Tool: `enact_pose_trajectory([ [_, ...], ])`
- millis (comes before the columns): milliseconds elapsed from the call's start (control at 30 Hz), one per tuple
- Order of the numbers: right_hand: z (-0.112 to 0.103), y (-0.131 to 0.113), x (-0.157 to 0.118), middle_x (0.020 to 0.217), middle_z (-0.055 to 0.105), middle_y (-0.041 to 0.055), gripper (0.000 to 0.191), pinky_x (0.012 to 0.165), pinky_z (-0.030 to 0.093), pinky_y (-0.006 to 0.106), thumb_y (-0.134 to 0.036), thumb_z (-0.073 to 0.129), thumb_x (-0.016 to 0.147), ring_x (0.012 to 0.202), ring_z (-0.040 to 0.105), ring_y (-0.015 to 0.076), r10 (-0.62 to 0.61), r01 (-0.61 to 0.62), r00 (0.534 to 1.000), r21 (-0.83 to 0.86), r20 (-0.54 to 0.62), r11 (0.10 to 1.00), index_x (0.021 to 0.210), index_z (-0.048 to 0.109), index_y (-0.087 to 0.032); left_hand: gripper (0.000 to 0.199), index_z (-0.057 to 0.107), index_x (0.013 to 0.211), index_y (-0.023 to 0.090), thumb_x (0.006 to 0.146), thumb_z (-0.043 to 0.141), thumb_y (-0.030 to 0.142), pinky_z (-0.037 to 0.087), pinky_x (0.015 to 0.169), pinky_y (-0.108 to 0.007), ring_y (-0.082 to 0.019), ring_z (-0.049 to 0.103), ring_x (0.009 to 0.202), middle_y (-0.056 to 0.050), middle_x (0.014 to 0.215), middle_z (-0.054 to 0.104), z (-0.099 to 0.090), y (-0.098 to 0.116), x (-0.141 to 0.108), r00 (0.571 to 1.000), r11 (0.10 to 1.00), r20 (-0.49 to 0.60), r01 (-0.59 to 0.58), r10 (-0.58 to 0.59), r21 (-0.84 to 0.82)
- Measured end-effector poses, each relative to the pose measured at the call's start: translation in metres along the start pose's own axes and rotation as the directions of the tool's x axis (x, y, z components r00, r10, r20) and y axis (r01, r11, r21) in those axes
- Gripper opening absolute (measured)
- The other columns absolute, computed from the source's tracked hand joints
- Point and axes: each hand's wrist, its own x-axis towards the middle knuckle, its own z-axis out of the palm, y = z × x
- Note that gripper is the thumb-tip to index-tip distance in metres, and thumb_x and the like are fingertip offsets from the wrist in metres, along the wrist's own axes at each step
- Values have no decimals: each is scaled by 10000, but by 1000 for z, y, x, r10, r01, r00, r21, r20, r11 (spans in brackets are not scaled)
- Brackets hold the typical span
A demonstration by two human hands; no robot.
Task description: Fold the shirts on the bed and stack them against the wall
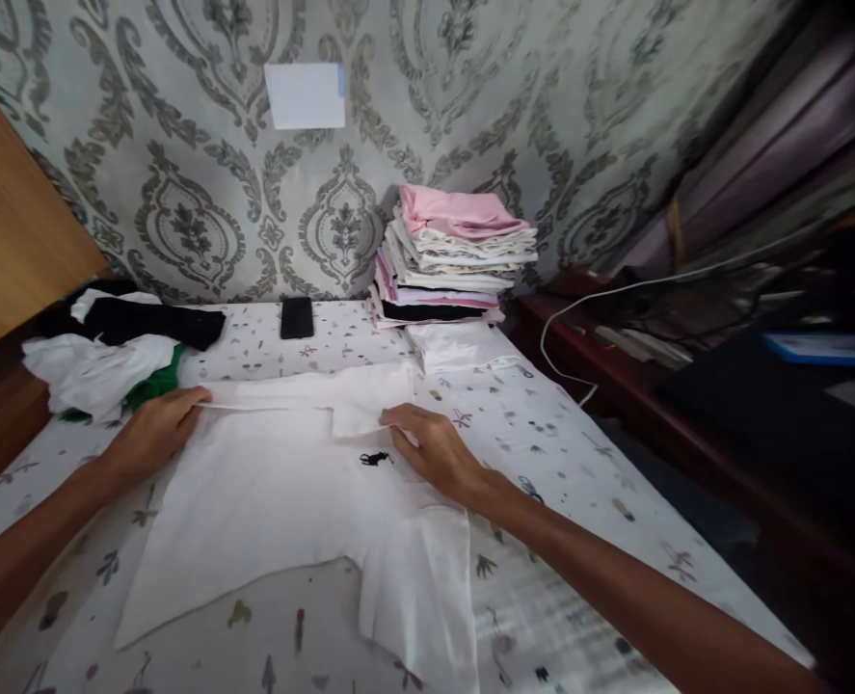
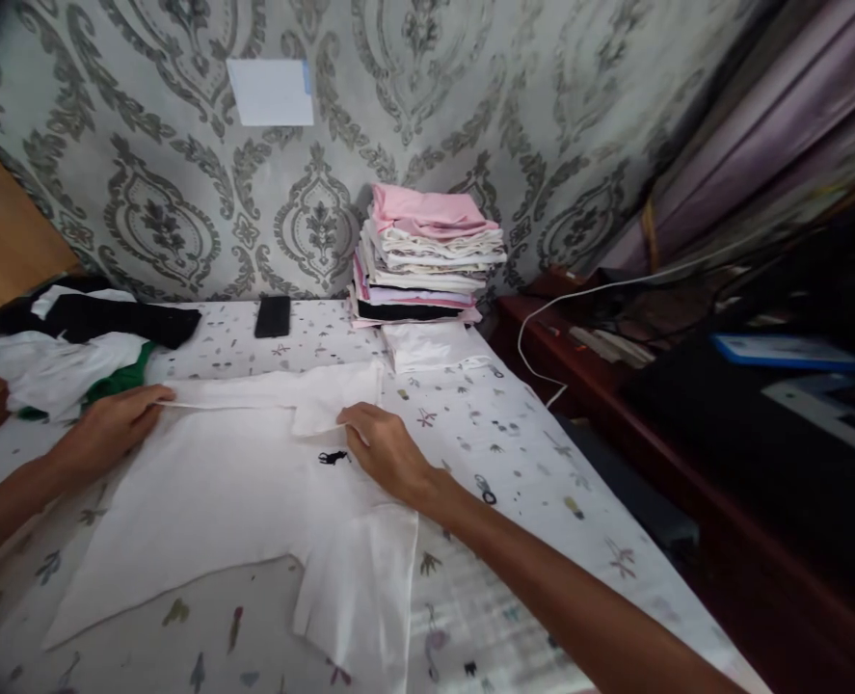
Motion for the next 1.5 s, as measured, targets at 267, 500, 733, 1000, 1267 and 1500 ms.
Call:
enact_pose_trajectory([
  [267,-5,-5,3,1075,745,69,281,875,531,334,-172,467,926,997,695,220,18,-13,998,72,-63,997,1042,718,-226,319,670,958,289,797,411,384,532,903,-467,-317,682,992,-37,1090,738,-7,4,10,999,997,46,0,-4,79],
  [500,-14,-6,8,799,728,37,196,699,455,276,-258,546,897,740,649,182,18,-10,988,-55,152,998,874,728,-189,427,680,1071,237,857,374,444,495,892,-382,-281,670,1009,-73,1125,725,-14,37,31,990,995,122,-73,65,62],
  [733,-21,41,83,948,734,60,261,636,385,251,-298,449,970,852,645,189,532,-531,841,-330,-97,781,970,684,-183,380,642,977,208,881,358,441,465,753,-332,-241,645,847,-61,950,713,-1,48,53,993,998,100,56,-56,0],
  [1000,-4,66,108,1041,717,107,171,703,423,294,-200,517,897,980,651,264,587,-551,806,-451,-73,702,963,674,-194,276,594,968,203,895,369,346,463,757,-336,-250,605,930,-80,928,636,20,18,47,996,990,12,91,-93,106],
  [1267,3,65,104,1174,668,183,325,838,510,413,-206,450,911,1071,633,328,343,-329,936,-542,-77,774,1181,622,-146,315,613,1078,188,889,468,395,482,876,-363,-252,594,978,-78,971,593,16,-4,53,977,972,7,213,-215,97],
  [1500,44,82,104,1529,457,186,567,1180,330,438,-399,305,1003,1442,385,300,54,35,985,-493,165,869,1446,470,-84,283,601,904,179,936,480,433,469,860,-361,-291,596,1041,-122,1008,630,21,16,56,960,937,1,273,-279,216],
])
